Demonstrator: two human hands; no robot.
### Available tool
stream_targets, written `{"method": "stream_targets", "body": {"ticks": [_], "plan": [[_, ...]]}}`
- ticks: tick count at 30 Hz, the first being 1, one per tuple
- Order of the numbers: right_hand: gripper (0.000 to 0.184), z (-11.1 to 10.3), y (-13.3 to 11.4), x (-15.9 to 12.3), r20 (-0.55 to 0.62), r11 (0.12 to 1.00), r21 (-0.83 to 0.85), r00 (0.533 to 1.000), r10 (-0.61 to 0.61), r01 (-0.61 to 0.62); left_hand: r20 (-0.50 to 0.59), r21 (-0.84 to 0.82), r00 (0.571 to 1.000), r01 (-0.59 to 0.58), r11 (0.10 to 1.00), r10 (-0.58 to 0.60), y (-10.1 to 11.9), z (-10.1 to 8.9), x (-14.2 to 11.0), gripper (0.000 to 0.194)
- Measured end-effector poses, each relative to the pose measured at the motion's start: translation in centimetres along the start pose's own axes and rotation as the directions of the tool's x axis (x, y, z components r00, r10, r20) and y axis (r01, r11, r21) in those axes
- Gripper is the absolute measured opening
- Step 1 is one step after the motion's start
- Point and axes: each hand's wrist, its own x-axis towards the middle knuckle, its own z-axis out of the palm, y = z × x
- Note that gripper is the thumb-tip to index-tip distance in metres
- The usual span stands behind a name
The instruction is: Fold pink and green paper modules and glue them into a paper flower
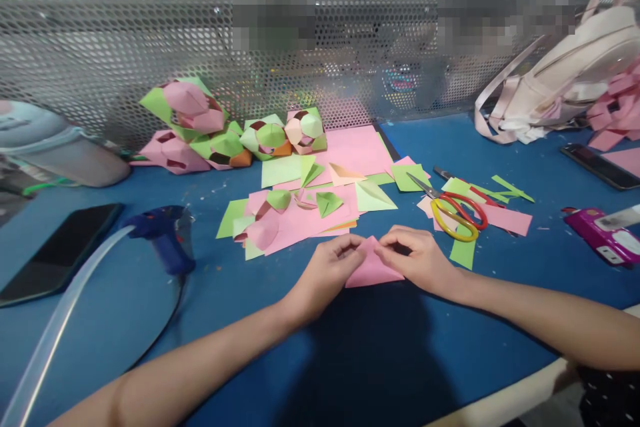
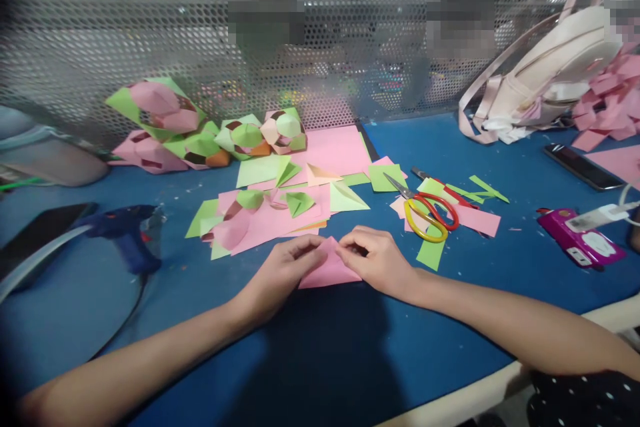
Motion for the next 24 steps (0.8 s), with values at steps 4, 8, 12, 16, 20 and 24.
{"method": "stream_targets", "body": {"ticks": [4,8,12,16,20,24], "plan": [[0.009,-0.3,0.3,0.1,0.052,0.988,-0.056,0.988,-0.143,0.146,-0.007,0.004,1.000,0.011,1.000,-0.011,-0.2,0.0,0.2,0.018],[0.012,-0.7,0.5,0.3,0.099,0.960,-0.085,0.961,-0.258,0.267,-0.021,-0.019,1.000,0.019,1.000,-0.020,-0.3,0.2,0.4,0.017],[0.022,-1.0,1.1,0.2,0.161,0.926,-0.077,0.921,-0.354,0.370,-0.008,-0.019,1.000,0.000,1.000,0.000,-0.4,0.2,0.4,0.014],[0.024,-1.2,1.6,-0.1,0.234,0.897,-0.130,0.892,-0.386,0.423,0.022,0.017,1.000,0.015,1.000,-0.015,-0.4,0.1,0.3,0.015],[0.026,-1.5,1.8,-0.2,0.269,0.886,-0.131,0.876,-0.401,0.446,0.025,0.046,1.000,0.002,0.999,-0.003,-0.4,0.0,0.3,0.018],[0.026,-1.7,2.2,-0.2,0.278,0.876,-0.129,0.865,-0.417,0.464,0.032,0.085,0.999,-0.007,0.996,0.005,-0.4,0.1,0.2,0.020]]}}
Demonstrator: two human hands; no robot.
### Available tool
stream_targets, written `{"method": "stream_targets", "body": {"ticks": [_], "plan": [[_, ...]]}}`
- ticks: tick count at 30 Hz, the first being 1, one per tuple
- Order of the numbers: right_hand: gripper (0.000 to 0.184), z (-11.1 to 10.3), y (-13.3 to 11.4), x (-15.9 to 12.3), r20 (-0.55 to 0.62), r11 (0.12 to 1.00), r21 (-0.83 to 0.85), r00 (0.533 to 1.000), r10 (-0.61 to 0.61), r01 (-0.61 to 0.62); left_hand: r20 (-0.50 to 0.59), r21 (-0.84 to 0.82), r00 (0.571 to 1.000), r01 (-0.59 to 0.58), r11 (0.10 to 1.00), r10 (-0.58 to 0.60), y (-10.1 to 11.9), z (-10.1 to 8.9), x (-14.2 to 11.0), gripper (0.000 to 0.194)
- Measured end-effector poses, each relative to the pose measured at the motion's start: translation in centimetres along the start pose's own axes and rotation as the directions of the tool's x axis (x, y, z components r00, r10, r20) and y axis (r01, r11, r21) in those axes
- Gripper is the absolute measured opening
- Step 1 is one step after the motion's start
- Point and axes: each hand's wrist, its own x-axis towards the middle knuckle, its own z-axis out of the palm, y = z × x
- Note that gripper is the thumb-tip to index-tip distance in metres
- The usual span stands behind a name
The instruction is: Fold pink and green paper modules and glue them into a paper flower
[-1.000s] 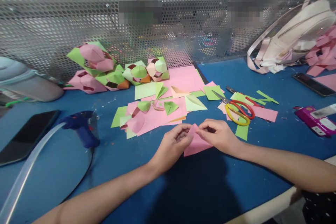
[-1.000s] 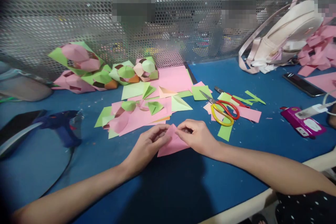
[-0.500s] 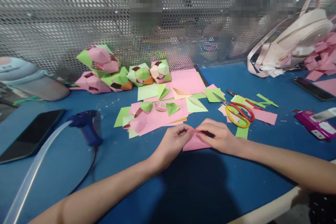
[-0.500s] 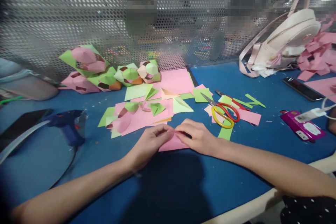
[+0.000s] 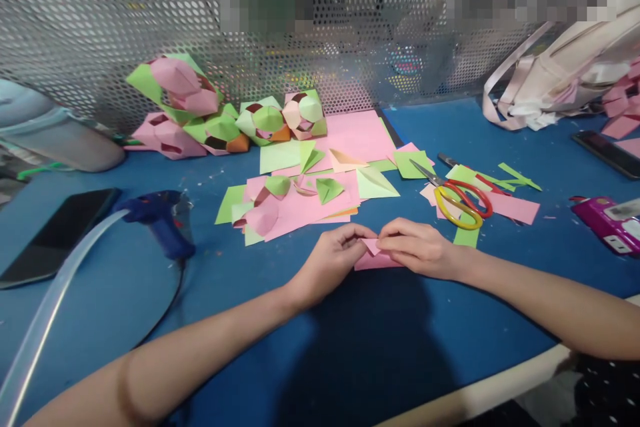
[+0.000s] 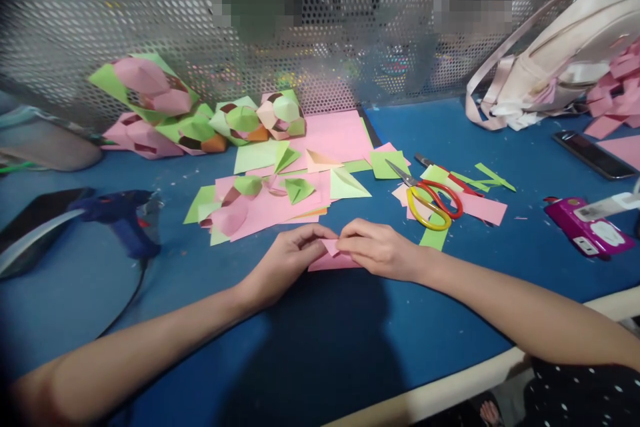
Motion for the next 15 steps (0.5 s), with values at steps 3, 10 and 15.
{"method": "stream_targets", "body": {"ticks": [3,10,15], "plan": [[0.025,-0.14,0.31,-0.17,0.035,0.999,-0.009,0.998,-0.043,0.043,-0.008,0.021,1.000,0.015,1.000,-0.014,0.18,0.04,-0.09,0.020],[0.026,0.01,0.46,-0.57,0.103,0.985,-0.167,0.994,-0.033,0.050,0.000,-0.019,1.000,0.029,0.999,-0.029,0.32,0.12,-0.19,0.022],[0.027,-0.08,0.20,-0.47,0.145,0.971,-0.230,0.989,-0.032,0.065,0.024,-0.036,0.999,0.038,0.999,-0.038,0.19,0.06,-0.22,0.018]]}}
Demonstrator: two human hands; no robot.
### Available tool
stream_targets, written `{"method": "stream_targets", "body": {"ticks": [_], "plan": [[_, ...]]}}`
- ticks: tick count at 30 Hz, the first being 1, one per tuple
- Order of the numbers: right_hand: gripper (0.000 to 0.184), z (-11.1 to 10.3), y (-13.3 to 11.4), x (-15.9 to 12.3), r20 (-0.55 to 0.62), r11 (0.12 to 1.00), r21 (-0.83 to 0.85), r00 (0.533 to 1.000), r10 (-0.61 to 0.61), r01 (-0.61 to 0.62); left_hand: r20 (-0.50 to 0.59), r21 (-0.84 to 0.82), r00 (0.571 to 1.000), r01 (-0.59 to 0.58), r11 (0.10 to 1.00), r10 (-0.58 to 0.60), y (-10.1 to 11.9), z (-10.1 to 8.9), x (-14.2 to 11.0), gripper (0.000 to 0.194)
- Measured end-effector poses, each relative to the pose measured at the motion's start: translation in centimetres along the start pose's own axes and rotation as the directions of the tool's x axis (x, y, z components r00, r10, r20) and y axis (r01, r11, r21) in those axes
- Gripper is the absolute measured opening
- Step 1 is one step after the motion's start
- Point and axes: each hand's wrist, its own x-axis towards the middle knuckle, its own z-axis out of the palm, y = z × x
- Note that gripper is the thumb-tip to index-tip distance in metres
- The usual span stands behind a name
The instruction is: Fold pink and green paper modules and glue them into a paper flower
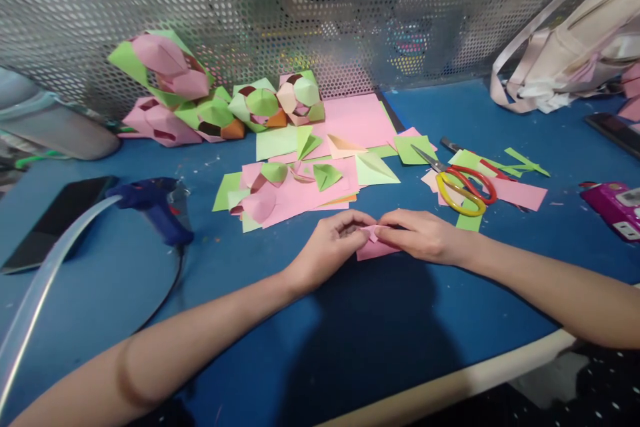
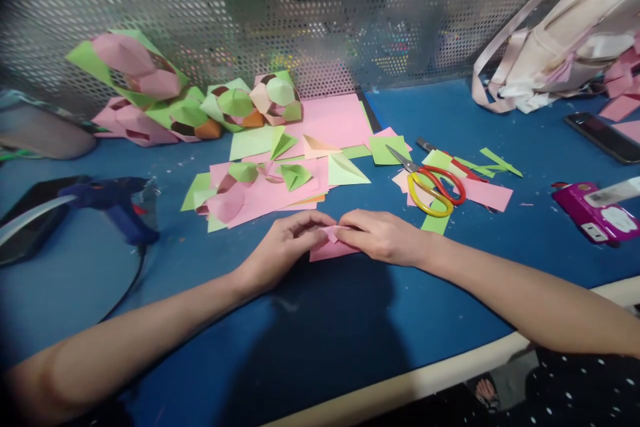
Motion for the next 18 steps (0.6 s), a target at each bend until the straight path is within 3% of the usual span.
{"method": "stream_targets", "body": {"ticks": [4,9,14,18], "plan": [[0.026,-0.5,-0.1,0.3,0.045,0.993,0.104,0.998,0.044,-0.048,0.002,-0.038,1.000,0.010,0.999,-0.010,-0.2,0.0,0.0,0.018],[0.025,-0.9,-0.2,0.7,0.123,0.940,0.279,0.978,0.169,-0.197,-0.002,-0.045,1.000,0.026,0.999,-0.026,-0.3,0.1,0.1,0.022],[0.024,-1.3,-0.5,1.3,0.279,0.878,0.321,0.922,0.270,-0.355,0.001,-0.040,0.999,0.038,0.998,-0.038,-0.2,0.1,0.1,0.019],[0.023,-1.6,-0.6,1.5,0.296,0.878,0.320,0.918,0.265,-0.357,-0.010,-0.044,1.000,0.027,0.999,-0.027,-0.2,0.1,0.0,0.018]]}}
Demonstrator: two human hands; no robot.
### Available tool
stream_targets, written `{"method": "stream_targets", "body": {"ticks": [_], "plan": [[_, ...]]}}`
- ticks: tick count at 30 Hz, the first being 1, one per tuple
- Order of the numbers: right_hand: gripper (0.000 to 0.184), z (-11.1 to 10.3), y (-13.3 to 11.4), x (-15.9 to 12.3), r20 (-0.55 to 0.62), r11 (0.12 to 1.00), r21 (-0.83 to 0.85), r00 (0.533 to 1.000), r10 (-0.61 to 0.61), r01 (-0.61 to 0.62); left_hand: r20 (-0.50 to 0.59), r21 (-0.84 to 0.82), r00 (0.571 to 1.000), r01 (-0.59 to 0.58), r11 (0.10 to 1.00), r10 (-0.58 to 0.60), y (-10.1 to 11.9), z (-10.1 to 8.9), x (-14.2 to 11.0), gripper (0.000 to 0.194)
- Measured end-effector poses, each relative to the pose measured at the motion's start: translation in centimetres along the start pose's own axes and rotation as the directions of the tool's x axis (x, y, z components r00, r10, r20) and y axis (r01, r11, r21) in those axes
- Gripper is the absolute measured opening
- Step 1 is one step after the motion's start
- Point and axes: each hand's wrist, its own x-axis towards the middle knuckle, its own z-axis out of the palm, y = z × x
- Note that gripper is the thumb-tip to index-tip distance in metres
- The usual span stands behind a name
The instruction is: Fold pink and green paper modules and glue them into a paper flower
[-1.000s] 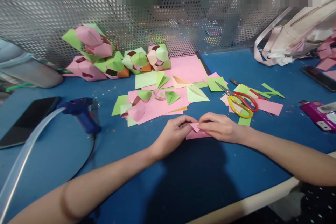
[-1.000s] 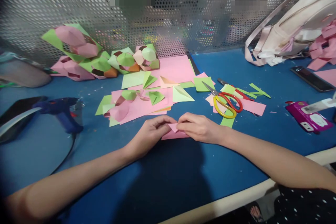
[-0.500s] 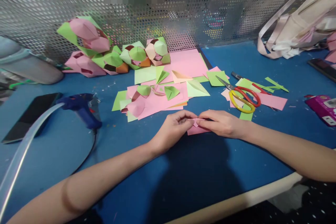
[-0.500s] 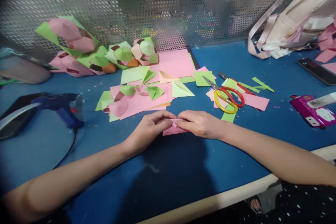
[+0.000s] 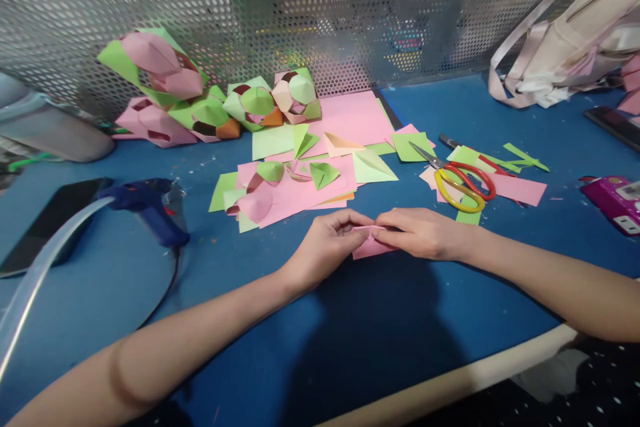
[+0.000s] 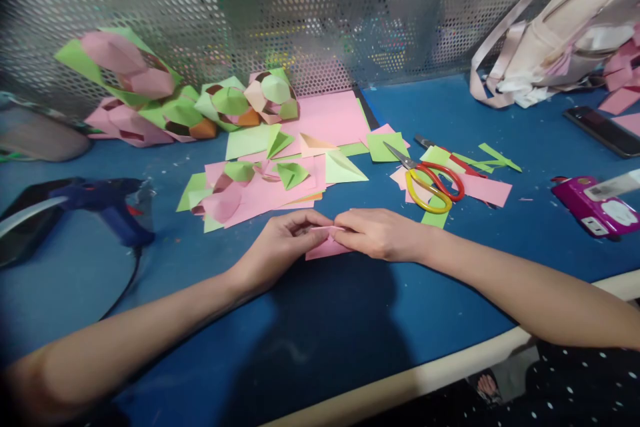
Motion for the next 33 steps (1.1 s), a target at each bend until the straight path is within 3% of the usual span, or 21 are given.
{"method": "stream_targets", "body": {"ticks": [10,23,33], "plan": [[0.022,-0.46,-0.59,-0.07,0.031,0.999,-0.026,0.999,-0.032,0.032,-0.027,-0.012,0.999,0.020,1.000,-0.021,0.07,0.14,-0.17,0.020],[0.029,-0.43,-0.35,-0.19,0.000,0.970,-0.208,0.992,-0.129,0.126,0.073,0.013,0.996,-0.057,0.998,0.056,-0.19,-0.83,-0.26,0.025],[0.030,-0.37,-0.86,-0.34,0.019,0.990,-0.131,0.999,-0.048,0.050,0.043,0.017,0.999,-0.019,1.000,0.019,-0.06,-0.44,-0.41,0.019]]}}
